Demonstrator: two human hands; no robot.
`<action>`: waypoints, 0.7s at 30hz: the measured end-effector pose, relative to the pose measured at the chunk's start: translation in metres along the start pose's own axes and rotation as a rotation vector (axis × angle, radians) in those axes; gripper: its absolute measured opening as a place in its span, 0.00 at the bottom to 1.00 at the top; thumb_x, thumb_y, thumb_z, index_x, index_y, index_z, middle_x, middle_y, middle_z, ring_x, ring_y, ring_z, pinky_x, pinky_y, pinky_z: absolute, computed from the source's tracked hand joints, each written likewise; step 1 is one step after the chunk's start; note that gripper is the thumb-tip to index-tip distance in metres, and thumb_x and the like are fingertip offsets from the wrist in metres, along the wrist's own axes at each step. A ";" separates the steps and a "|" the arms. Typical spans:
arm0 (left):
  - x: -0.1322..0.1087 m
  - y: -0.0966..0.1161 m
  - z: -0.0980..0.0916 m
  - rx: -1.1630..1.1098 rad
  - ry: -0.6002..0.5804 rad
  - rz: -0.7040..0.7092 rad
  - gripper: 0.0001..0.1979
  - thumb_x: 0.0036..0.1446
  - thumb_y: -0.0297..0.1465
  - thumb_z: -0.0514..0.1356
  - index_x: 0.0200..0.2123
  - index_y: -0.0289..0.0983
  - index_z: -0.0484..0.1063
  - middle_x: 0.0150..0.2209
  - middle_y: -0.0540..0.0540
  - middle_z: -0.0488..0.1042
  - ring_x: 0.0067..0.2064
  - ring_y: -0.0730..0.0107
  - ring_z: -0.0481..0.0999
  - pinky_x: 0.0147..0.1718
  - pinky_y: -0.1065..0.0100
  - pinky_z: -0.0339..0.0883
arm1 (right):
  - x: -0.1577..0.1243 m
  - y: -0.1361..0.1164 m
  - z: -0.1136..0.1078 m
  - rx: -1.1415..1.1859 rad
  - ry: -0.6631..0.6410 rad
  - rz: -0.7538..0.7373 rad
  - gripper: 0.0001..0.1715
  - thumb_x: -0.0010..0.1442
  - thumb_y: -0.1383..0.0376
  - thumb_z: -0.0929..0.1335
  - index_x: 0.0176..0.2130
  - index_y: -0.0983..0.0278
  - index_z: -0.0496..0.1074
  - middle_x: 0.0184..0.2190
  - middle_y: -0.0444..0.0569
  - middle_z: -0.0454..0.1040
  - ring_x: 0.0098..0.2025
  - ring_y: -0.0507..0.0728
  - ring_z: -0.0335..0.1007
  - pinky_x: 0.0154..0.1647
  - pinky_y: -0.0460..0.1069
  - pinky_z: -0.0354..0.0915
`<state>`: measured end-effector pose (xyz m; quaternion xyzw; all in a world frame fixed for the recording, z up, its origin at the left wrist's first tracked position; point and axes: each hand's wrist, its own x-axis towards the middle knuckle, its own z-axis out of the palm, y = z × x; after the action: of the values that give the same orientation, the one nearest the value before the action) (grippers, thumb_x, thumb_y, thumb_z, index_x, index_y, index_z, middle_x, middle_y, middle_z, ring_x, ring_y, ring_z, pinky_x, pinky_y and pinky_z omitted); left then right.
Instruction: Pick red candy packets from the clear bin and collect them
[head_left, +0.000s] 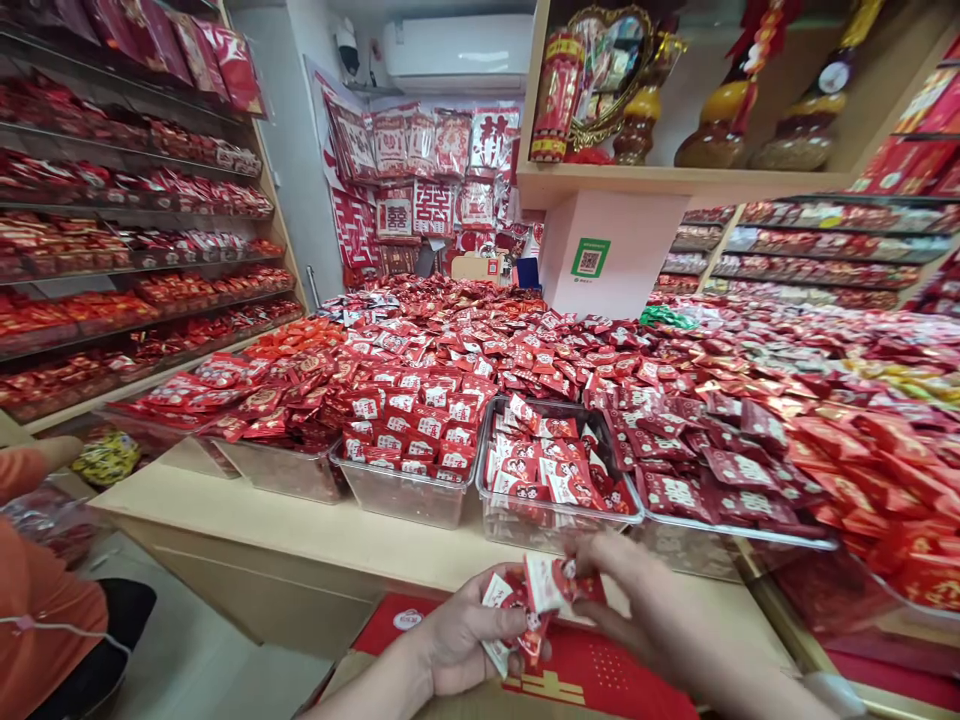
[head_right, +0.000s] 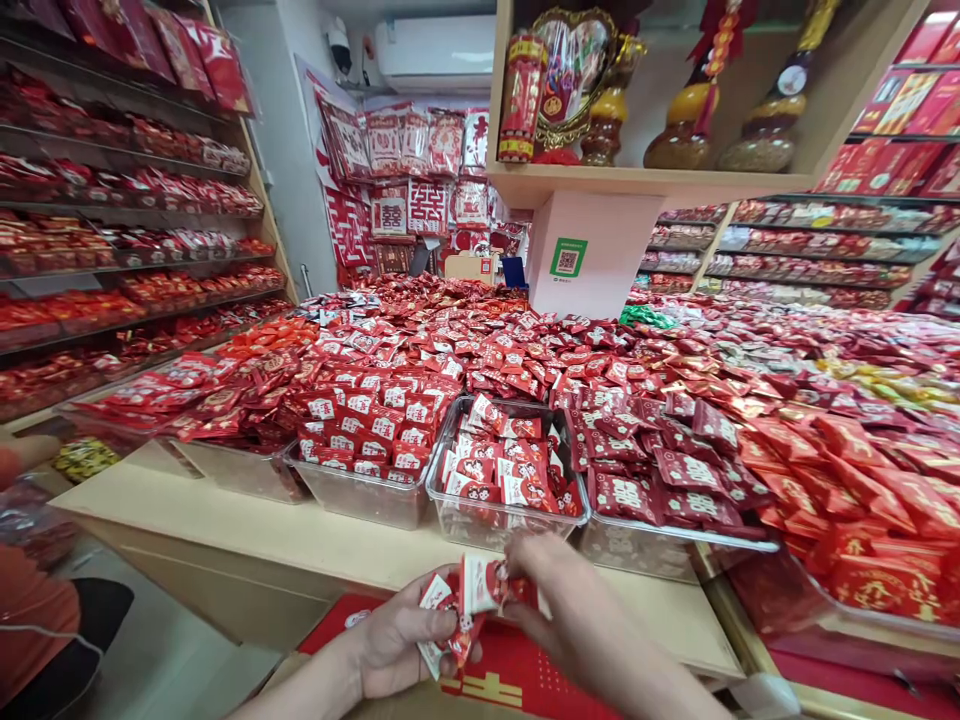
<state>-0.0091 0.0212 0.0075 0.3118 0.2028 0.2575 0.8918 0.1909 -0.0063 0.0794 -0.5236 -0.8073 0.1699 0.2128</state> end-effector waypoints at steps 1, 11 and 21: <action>0.000 0.001 0.001 -0.007 0.017 -0.004 0.18 0.45 0.25 0.60 0.42 0.37 0.63 0.38 0.43 0.70 0.30 0.69 0.74 0.19 0.77 0.57 | 0.007 0.004 -0.010 -0.010 0.062 -0.003 0.03 0.52 0.65 0.62 0.31 0.62 0.62 0.34 0.50 0.68 0.35 0.55 0.62 0.34 0.49 0.60; 0.002 -0.003 -0.003 -0.027 0.043 -0.074 0.19 0.45 0.24 0.60 0.42 0.38 0.63 0.39 0.44 0.70 0.31 0.66 0.74 0.21 0.75 0.58 | 0.115 0.071 -0.045 -0.622 0.240 0.036 0.08 0.49 0.62 0.65 0.29 0.65 0.64 0.25 0.50 0.69 0.33 0.59 0.61 0.34 0.50 0.55; 0.002 -0.005 -0.004 -0.024 0.022 -0.072 0.18 0.46 0.24 0.59 0.43 0.38 0.62 0.42 0.42 0.69 0.31 0.67 0.74 0.22 0.75 0.59 | 0.145 0.085 -0.033 -0.885 0.124 0.100 0.11 0.53 0.62 0.62 0.32 0.68 0.67 0.32 0.57 0.71 0.38 0.61 0.61 0.34 0.51 0.51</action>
<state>-0.0076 0.0208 0.0006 0.2908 0.2206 0.2310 0.9019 0.2212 0.1621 0.0891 -0.6116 -0.7618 -0.2134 0.0079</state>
